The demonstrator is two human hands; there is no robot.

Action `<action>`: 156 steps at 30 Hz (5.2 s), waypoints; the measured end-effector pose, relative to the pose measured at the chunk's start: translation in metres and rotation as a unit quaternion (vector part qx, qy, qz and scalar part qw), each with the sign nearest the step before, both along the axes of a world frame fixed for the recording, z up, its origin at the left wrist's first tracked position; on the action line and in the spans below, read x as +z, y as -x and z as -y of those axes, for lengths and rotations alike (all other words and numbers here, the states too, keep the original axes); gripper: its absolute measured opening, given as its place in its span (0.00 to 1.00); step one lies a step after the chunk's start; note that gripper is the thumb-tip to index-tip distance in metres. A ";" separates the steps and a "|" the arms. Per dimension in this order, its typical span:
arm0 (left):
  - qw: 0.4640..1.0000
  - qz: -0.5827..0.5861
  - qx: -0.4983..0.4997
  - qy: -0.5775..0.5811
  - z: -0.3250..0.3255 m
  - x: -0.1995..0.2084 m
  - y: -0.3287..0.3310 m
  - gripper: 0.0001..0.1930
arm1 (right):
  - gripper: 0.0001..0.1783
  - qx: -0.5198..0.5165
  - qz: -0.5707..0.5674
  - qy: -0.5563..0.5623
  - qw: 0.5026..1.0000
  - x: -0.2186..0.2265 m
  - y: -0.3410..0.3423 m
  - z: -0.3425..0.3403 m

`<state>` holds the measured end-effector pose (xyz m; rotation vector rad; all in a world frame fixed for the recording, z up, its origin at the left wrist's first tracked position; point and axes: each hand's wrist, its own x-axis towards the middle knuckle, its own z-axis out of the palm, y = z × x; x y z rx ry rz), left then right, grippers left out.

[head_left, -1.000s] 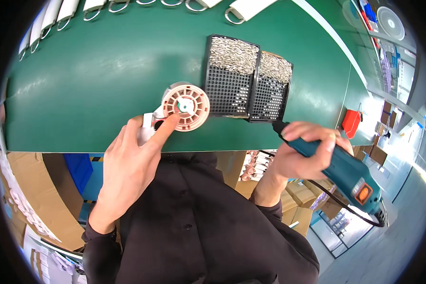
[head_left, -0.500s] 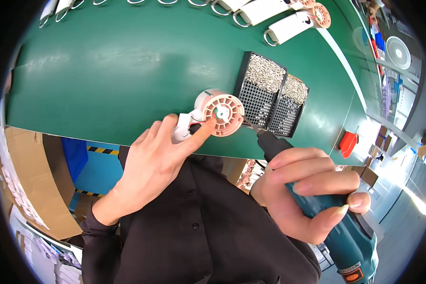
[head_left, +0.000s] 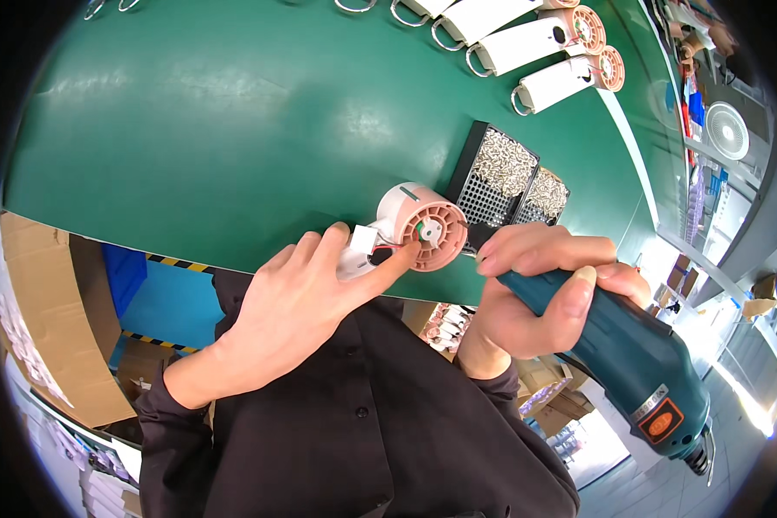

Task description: Using an electric screwdriver to assemble portable handheld fans on a production line.

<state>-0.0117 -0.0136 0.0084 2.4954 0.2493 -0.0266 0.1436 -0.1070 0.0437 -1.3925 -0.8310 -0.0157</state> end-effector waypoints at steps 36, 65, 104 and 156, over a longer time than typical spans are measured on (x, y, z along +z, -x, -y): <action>0.980 0.177 0.081 0.041 0.022 -0.005 -0.022 0.22 | 0.12 0.025 -0.047 -0.078 0.995 0.005 0.021 0.020; 0.965 0.260 0.022 0.038 0.010 -0.024 -0.019 0.07 | 0.16 0.134 -0.053 -0.092 0.985 0.018 0.034 0.020; 0.994 0.074 0.035 -0.069 -0.001 -0.010 0.009 0.36 | 0.10 0.076 0.037 0.018 0.996 0.023 0.013 -0.008; 0.940 0.301 -0.062 -0.146 0.035 0.001 -0.274 0.20 | 0.10 -0.505 -0.029 -0.168 0.846 -0.050 -0.077 0.173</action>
